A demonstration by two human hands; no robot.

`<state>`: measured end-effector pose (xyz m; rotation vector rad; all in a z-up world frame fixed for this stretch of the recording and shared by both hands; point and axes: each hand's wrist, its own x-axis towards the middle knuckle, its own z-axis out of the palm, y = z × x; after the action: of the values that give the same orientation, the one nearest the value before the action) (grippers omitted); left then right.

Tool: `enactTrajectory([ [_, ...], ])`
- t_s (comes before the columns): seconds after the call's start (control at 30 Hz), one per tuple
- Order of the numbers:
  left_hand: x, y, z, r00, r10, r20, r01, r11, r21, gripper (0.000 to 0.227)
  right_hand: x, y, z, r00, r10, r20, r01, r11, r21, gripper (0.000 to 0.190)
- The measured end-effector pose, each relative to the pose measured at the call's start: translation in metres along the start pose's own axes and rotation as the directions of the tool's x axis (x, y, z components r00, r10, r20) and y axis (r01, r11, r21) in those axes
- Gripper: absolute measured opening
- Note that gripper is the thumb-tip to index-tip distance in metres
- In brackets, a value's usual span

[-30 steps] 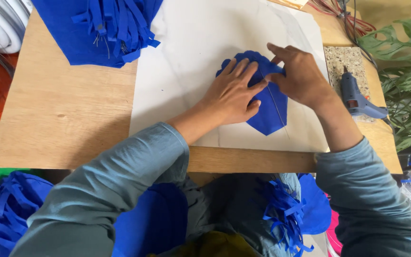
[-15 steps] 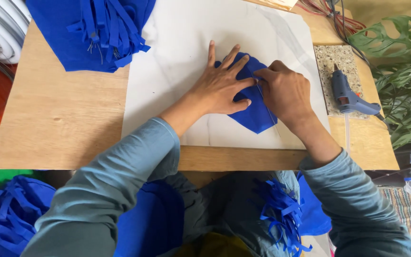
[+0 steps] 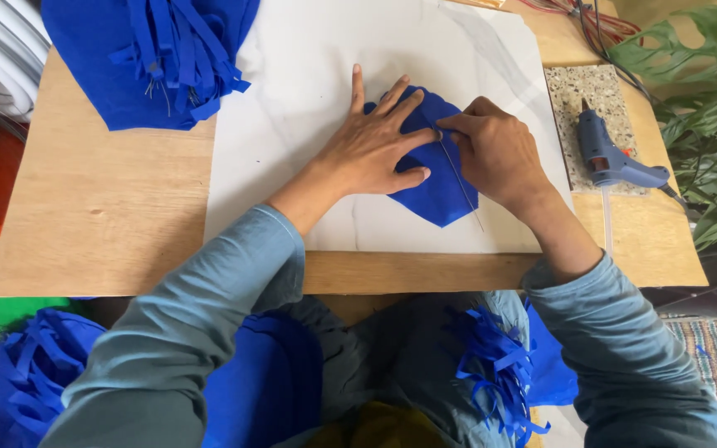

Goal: Gluing and trimming blue fabric pieces to create a decorative craft item

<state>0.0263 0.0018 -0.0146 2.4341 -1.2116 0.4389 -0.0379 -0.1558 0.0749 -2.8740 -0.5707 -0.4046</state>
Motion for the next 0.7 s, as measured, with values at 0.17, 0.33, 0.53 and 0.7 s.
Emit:
enactTrajectory([
  [0.17,0.001,0.0,-0.002,1.0,-0.004,0.024,0.004,1.0,-0.005,0.047,-0.001,0.007,0.004,1.0,0.012,0.021,-0.011,1.0,-0.028,0.023],
  [0.33,0.0,0.002,-0.006,0.998,0.019,-0.053,-0.019,1.0,0.01,0.059,-0.001,0.01,0.004,0.998,-0.041,0.044,0.046,0.991,-0.125,0.031],
  [0.53,-0.001,0.002,0.001,0.997,0.019,-0.077,-0.013,0.997,0.082,0.072,-0.008,0.003,0.001,0.999,-0.021,0.036,0.028,0.983,-0.182,0.027],
  [0.7,-0.002,0.002,0.004,0.996,0.022,-0.09,-0.013,0.995,0.103,0.064,-0.027,-0.007,-0.009,0.994,-0.057,-0.09,0.045,0.991,-0.126,0.015],
])
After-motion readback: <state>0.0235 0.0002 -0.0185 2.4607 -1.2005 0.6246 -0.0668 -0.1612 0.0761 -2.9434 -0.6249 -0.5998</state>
